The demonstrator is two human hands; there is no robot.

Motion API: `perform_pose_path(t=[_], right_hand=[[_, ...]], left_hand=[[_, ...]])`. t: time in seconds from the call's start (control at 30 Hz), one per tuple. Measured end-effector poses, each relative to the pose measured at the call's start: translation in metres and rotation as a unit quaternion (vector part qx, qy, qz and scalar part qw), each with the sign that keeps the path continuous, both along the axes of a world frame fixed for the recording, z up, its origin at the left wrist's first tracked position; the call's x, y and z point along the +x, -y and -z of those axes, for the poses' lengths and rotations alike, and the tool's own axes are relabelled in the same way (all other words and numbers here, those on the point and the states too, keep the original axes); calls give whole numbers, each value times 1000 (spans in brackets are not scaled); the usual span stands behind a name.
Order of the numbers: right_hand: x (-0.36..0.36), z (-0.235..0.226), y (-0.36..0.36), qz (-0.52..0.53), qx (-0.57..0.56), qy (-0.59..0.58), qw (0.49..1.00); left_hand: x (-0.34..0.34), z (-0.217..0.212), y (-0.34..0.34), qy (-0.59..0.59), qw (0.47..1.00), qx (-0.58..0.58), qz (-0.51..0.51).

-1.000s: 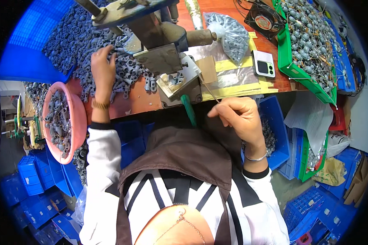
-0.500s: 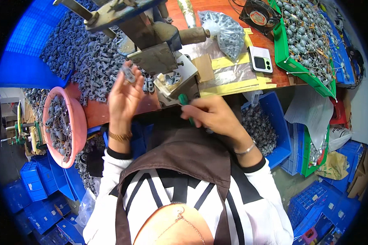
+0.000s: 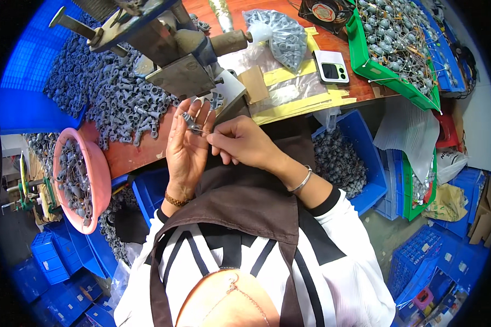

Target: Assembling small metal components using a manual press machine.

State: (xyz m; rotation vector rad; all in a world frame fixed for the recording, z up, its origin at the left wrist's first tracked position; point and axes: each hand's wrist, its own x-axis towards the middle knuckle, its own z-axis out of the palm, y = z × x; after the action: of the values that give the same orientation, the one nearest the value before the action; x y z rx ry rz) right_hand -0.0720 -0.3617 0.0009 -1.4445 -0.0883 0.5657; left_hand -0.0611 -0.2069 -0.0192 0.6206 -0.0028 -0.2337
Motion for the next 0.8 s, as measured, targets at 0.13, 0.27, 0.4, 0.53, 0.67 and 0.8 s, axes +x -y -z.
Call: perform_pose_path(t=[0.13, 0.27, 0.4, 0.53, 0.67, 0.8], right_hand=[[-5, -3, -5, 8, 15, 54, 998], [-7, -10, -3, 28, 8, 59, 998], [-12, -10, 0, 7, -24, 78, 997], [-11, -9, -3, 23, -13, 42, 999], [-13, -16, -8, 18, 0, 83, 996], [-15, -11, -7, 27, -4, 127, 991]], left_hand=[[-2, 7, 1, 0, 999, -8, -42], [-2, 6, 0, 53, 995, 64, -48], [0, 1, -1, 10, 997, -26, -66], [-2, 1, 0, 55, 998, -5, -42], [-5, 5, 5, 120, 986, 98, -62], [-8, -4, 7, 51, 998, -3, -38]])
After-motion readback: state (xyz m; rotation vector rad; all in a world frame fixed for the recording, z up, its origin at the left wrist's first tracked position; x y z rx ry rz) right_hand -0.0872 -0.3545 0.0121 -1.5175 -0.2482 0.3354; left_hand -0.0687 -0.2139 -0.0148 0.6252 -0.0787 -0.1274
